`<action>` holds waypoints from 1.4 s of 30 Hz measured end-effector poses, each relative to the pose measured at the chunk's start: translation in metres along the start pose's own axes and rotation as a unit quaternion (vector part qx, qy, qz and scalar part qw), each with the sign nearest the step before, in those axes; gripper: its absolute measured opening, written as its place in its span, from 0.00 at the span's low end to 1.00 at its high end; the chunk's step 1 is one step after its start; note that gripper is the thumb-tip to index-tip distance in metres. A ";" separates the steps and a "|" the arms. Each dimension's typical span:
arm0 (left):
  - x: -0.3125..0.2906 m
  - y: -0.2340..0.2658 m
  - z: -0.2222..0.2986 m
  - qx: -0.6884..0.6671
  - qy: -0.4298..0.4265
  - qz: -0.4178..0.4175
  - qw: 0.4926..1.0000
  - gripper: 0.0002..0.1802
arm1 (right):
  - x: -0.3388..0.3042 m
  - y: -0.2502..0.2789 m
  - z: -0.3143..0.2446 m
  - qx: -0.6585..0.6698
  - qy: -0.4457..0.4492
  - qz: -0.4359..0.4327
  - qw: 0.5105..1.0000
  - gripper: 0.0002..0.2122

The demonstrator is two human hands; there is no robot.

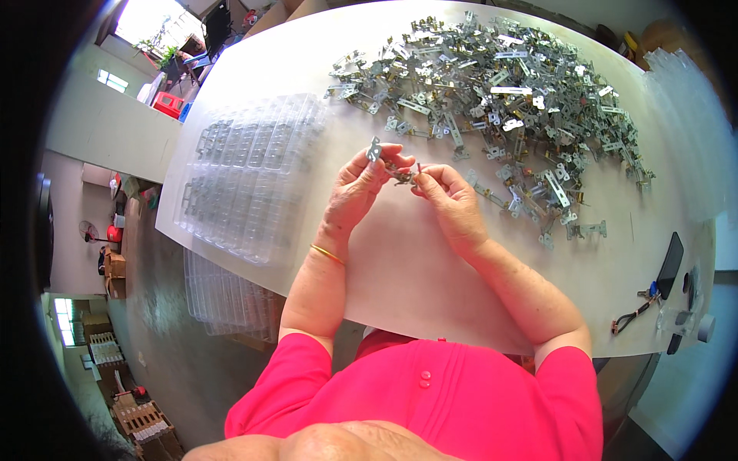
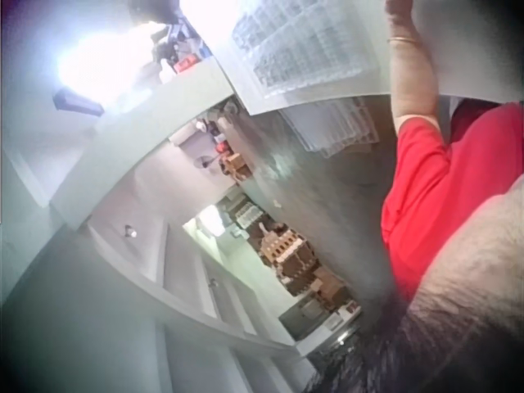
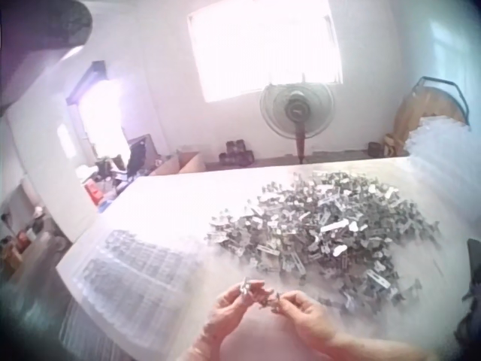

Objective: Assembling small metal components by hand and placing them into a plastic tray.

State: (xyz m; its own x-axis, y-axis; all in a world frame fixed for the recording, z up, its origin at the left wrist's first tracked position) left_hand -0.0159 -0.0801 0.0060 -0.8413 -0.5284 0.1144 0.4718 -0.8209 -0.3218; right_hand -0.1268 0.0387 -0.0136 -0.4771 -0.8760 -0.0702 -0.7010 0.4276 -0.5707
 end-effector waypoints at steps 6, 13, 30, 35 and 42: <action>-0.001 0.003 -0.002 0.018 0.067 0.004 0.998 0.15 | -0.007 -0.008 -0.015 -0.150 0.059 -0.009 0.987 0.06; -0.002 -0.002 -0.007 0.068 0.112 -0.025 0.991 0.14 | -0.008 -0.012 -0.020 -0.214 0.079 -0.018 0.973 0.06; -0.004 0.000 -0.002 0.160 0.129 0.004 0.979 0.15 | -0.008 -0.011 -0.023 -0.274 0.128 0.003 0.953 0.04; -0.004 -0.003 0.000 0.172 0.135 0.008 0.976 0.14 | -0.007 -0.008 -0.024 -0.290 0.112 0.013 0.950 0.04; -0.005 -0.005 -0.002 0.229 0.127 0.005 0.965 0.12 | -0.006 -0.007 -0.022 -0.288 0.150 -0.003 0.946 0.09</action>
State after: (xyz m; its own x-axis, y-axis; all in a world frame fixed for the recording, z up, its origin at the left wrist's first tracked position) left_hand -0.0147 -0.0730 0.0051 -0.8457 -0.5151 -0.1392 0.4992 -0.8560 0.1344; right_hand -0.1307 0.0458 0.0094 -0.5400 -0.8131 0.2174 -0.8358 0.5485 -0.0244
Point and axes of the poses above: each hand's wrist, its own x-axis towards the middle knuckle, its own y-axis out of the back of the hand, z = x × y, the point moved 5 cm from there along x, towards the middle knuckle, and after that the axes turned 5 degrees about x, right-handed, at the moved point
